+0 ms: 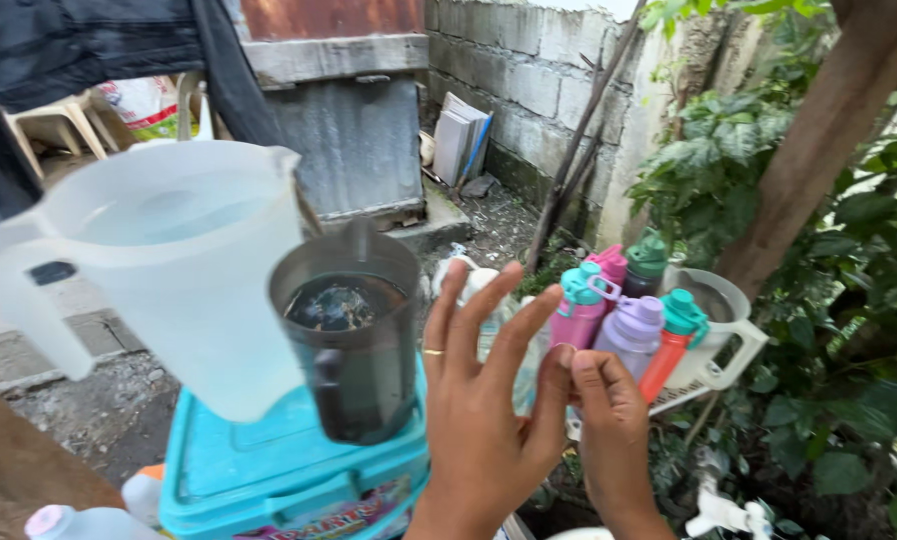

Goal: The person holds a dark plastic pitcher under an outdoor tap to fill it with water, then pours the water into a white water dispenser jug resting on a teal container. They repeat filling and pouring, then set the pitcher on the container and arrange bottles on the shelf.

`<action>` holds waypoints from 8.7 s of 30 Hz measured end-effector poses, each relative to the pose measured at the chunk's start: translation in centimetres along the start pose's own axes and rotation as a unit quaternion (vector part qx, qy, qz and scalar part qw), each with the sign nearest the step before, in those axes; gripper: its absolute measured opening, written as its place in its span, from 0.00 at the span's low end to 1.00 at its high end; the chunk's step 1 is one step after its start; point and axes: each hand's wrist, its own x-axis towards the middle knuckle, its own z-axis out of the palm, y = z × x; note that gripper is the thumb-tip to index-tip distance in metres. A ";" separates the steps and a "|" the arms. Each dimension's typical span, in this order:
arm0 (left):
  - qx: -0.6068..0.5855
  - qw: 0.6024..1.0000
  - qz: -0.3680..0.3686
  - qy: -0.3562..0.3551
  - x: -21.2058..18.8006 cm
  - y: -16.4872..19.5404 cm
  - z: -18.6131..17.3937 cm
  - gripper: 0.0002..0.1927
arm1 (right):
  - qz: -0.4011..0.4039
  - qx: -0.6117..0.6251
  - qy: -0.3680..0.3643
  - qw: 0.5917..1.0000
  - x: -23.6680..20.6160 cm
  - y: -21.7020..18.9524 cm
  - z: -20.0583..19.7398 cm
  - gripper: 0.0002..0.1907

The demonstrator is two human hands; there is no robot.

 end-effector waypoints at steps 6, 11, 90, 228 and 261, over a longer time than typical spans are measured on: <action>-0.146 0.983 -0.089 -0.068 -2.5 1.8 8.6 0.19 | 0.021 0.020 0.025 0.999 3.3 0.5 -9.4 0.13; -0.213 0.934 -0.226 -0.177 -6.0 2.6 15.2 0.17 | 0.053 -0.031 0.076 0.995 7.0 2.7 -17.5 0.10; 0.320 0.900 -0.065 0.287 -1.9 -4.6 3.0 0.30 | -0.088 0.058 0.188 0.977 30.6 6.2 -22.6 0.14; -0.270 0.657 -0.697 -0.098 -49.5 -5.5 32.9 0.23 | 0.412 0.041 0.340 0.845 -8.6 10.9 -42.1 0.30; 0.006 0.826 -0.473 -0.307 -41.6 -2.6 32.4 0.23 | 0.164 -0.584 -0.181 0.774 -0.3 12.2 -40.0 0.27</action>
